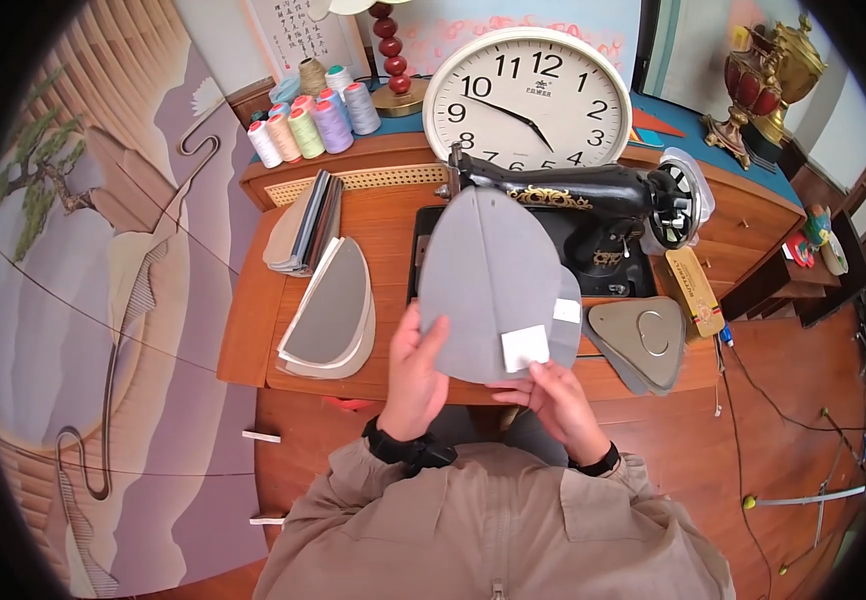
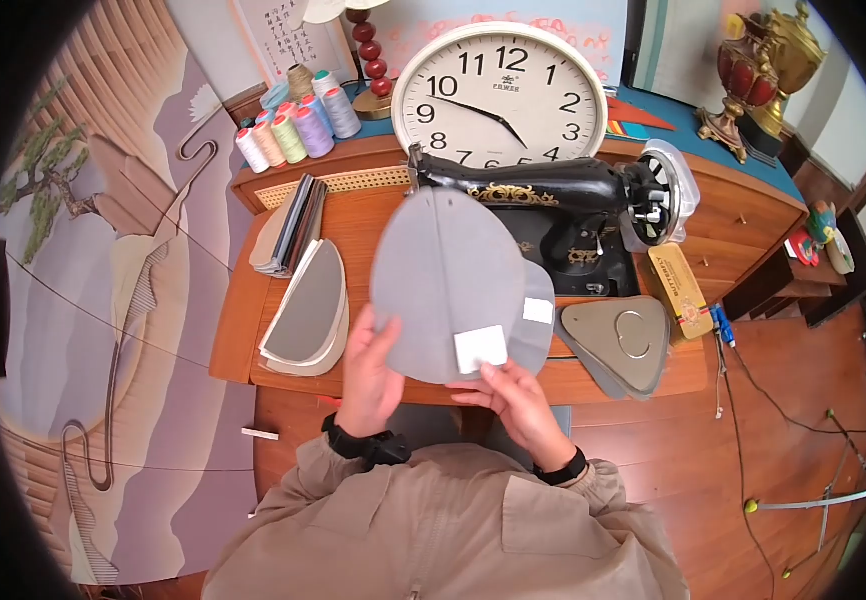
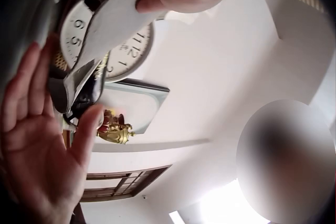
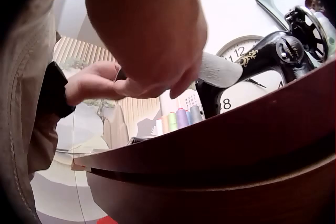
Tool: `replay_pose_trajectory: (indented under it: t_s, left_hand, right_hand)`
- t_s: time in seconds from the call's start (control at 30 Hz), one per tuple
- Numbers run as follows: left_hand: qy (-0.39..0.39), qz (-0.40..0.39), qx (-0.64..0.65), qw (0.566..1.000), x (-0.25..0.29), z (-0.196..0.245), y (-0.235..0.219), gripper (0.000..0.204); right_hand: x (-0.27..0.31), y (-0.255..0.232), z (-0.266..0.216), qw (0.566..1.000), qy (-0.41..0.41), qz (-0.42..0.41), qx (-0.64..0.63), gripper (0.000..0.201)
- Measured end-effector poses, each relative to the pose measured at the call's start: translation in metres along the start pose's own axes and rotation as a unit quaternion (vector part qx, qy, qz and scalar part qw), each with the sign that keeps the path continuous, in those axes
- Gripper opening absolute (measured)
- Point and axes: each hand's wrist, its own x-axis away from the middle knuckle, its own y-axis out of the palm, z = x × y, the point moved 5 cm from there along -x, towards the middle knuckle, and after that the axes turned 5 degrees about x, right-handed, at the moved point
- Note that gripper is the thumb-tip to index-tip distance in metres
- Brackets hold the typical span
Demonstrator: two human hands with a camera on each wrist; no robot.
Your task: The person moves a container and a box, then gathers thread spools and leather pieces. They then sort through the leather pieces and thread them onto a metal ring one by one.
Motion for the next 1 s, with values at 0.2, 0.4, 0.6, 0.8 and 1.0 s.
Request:
replay_pose_trajectory:
  t_s: [0.2, 0.4, 0.6, 0.8, 1.0]
  left_hand:
    - [-0.202, -0.011, -0.083, 0.976, 0.013, -0.055, -0.033, 0.042]
    - [-0.050, 0.057, -0.092, 0.993, 0.005, -0.034, -0.026, 0.064]
    - [-0.119, -0.037, -0.184, 0.975, 0.001, -0.057, -0.046, 0.044]
    - [-0.157, -0.051, -0.219, 0.961, 0.014, -0.066, -0.049, 0.043]
    - [-0.090, -0.051, -0.359, 0.928, 0.017, -0.013, -0.057, 0.024]
  right_hand:
    - [0.001, -0.055, -0.011, 0.973, -0.057, 0.169, 0.144, 0.026]
    - [-0.006, -0.048, -0.033, 0.917, -0.171, 0.127, 0.336, 0.035]
    - [-0.015, -0.060, -0.036, 0.918, -0.156, 0.181, 0.317, 0.051]
    - [0.009, -0.014, -0.052, 0.646, -0.293, 0.232, 0.666, 0.046]
    - [-0.007, 0.009, -0.011, 0.621, -0.263, 0.076, 0.734, 0.029]
